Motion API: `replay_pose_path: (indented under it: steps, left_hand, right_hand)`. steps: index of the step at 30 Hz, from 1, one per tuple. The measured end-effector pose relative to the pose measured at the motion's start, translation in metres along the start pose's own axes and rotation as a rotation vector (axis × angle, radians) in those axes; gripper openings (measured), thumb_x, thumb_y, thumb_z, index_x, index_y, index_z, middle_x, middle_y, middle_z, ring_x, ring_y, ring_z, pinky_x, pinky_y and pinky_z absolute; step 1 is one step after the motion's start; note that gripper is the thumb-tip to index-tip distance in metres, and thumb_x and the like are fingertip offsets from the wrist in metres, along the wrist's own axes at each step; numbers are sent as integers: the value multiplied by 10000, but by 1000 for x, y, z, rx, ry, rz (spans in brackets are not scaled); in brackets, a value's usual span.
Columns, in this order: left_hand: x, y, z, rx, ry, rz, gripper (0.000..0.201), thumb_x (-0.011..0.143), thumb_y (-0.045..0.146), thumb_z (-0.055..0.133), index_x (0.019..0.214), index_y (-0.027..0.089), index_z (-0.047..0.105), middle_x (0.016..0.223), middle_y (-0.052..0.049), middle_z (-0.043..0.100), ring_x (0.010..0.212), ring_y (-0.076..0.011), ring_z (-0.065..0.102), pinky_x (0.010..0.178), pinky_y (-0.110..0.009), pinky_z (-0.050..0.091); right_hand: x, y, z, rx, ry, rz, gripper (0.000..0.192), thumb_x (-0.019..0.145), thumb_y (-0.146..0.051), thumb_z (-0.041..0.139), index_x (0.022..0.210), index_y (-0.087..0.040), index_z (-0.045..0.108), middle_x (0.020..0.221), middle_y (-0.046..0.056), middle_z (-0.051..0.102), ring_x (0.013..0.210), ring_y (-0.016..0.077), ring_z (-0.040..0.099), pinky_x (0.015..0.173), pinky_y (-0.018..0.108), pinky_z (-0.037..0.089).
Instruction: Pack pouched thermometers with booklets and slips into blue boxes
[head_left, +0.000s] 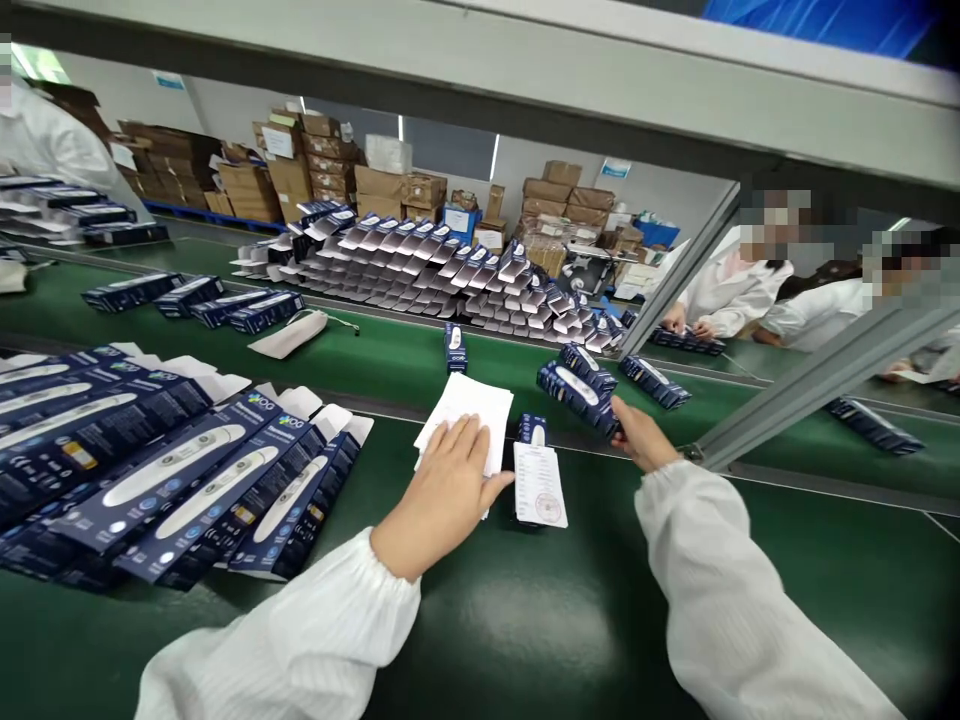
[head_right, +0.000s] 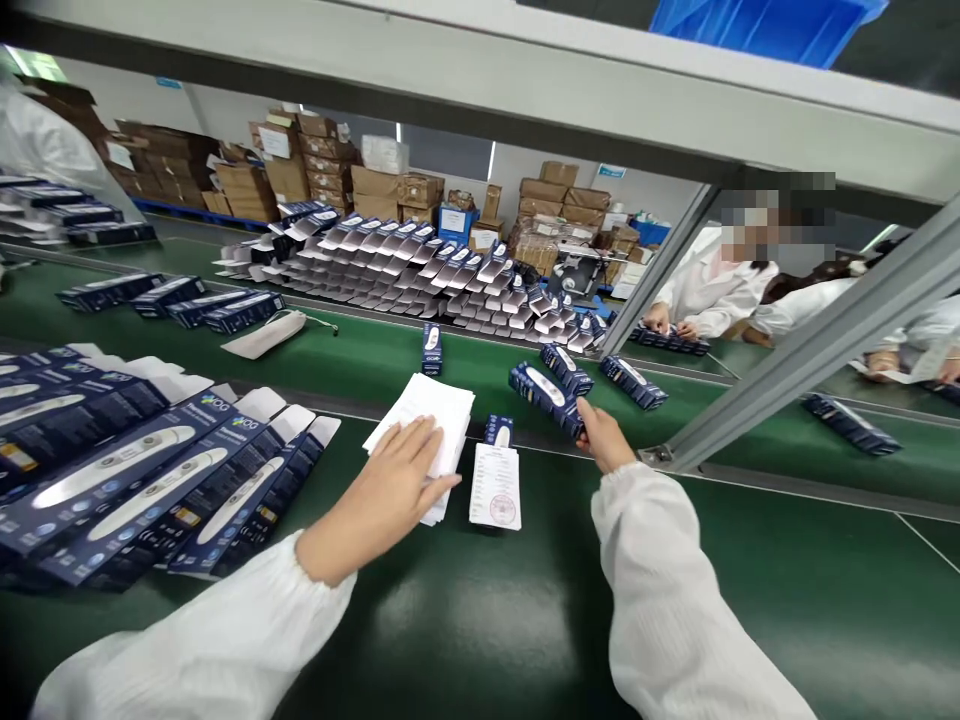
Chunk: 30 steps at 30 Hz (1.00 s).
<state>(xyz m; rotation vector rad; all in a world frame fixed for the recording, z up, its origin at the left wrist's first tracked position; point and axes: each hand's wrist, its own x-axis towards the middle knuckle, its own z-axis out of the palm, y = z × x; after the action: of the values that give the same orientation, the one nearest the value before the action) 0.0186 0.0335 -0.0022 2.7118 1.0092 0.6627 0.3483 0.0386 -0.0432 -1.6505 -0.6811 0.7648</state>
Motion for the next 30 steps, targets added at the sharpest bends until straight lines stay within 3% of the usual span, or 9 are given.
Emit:
replay_pose_path:
  steps: [3,7,11,14,18,21,26,28,30]
  left_hand:
    - [-2,3,7,148,-42,47,446,951,307,385,1326,70,429,1394,-196,454,1333,-297,375,1104,-518,306]
    - [0,7,-18,79,-148,105,342,907,106,352,1206,120,518,1226,-152,603,1153,-251,565,963,-413,464]
    - [38,1,-33,89,-338,1,364,863,44,332,1138,119,559,1069,-136,660,974,-236,640,854,-361,481]
    - [75,-10,-21,117,-390,-98,356,903,209,365,1171,53,540,1041,-209,653,933,-314,639,777,-411,481]
    - [94,-20,-6,64,-416,-131,398,901,367,402,1153,104,562,939,-153,682,886,-293,645,737,-364,478]
    - [77,-11,-17,22,-328,-104,368,942,332,307,1042,132,600,949,-118,658,883,-256,625,773,-349,455]
    - [15,17,-62,-296,52,-186,341,963,377,302,969,214,601,835,-19,625,757,-186,589,674,-273,433]
    - [-10,24,-69,-551,13,-307,319,933,428,384,934,220,626,751,-8,640,654,-177,586,561,-254,428]
    - [-31,29,-61,-863,-151,-418,305,902,454,452,990,233,643,808,-10,681,699,-184,625,560,-245,465]
  right_hand:
    - [31,19,9,10,15,-11,230,946,-325,544,1063,-129,572,928,38,600,708,124,595,613,268,532]
    - [36,27,18,-9,-34,-125,310,943,-348,540,1181,-150,539,1097,79,599,926,186,620,794,366,542]
    - [-10,22,19,-149,-225,-249,295,842,-381,645,1055,-176,642,1040,68,657,1005,222,613,948,417,471]
    - [-64,11,21,-271,-452,-364,312,695,-327,785,969,-204,700,1061,49,671,1088,251,577,1051,432,375]
    - [-115,6,28,-652,-672,-700,266,698,-226,794,931,-177,676,1235,95,589,1223,263,471,1053,436,373]
    - [-121,9,32,-862,-680,-843,133,766,-172,734,860,-159,642,1239,116,571,1197,245,487,987,409,436]
    - [-112,9,33,-848,-710,-802,84,773,-210,732,815,-189,662,1210,78,583,1150,235,518,952,392,455]
    - [-110,9,35,-832,-703,-794,23,804,-216,692,805,-203,673,1193,59,597,1129,224,537,941,375,460]
    - [-109,10,37,-812,-654,-782,66,851,-193,617,831,-205,679,1134,52,632,1084,209,569,931,355,460]
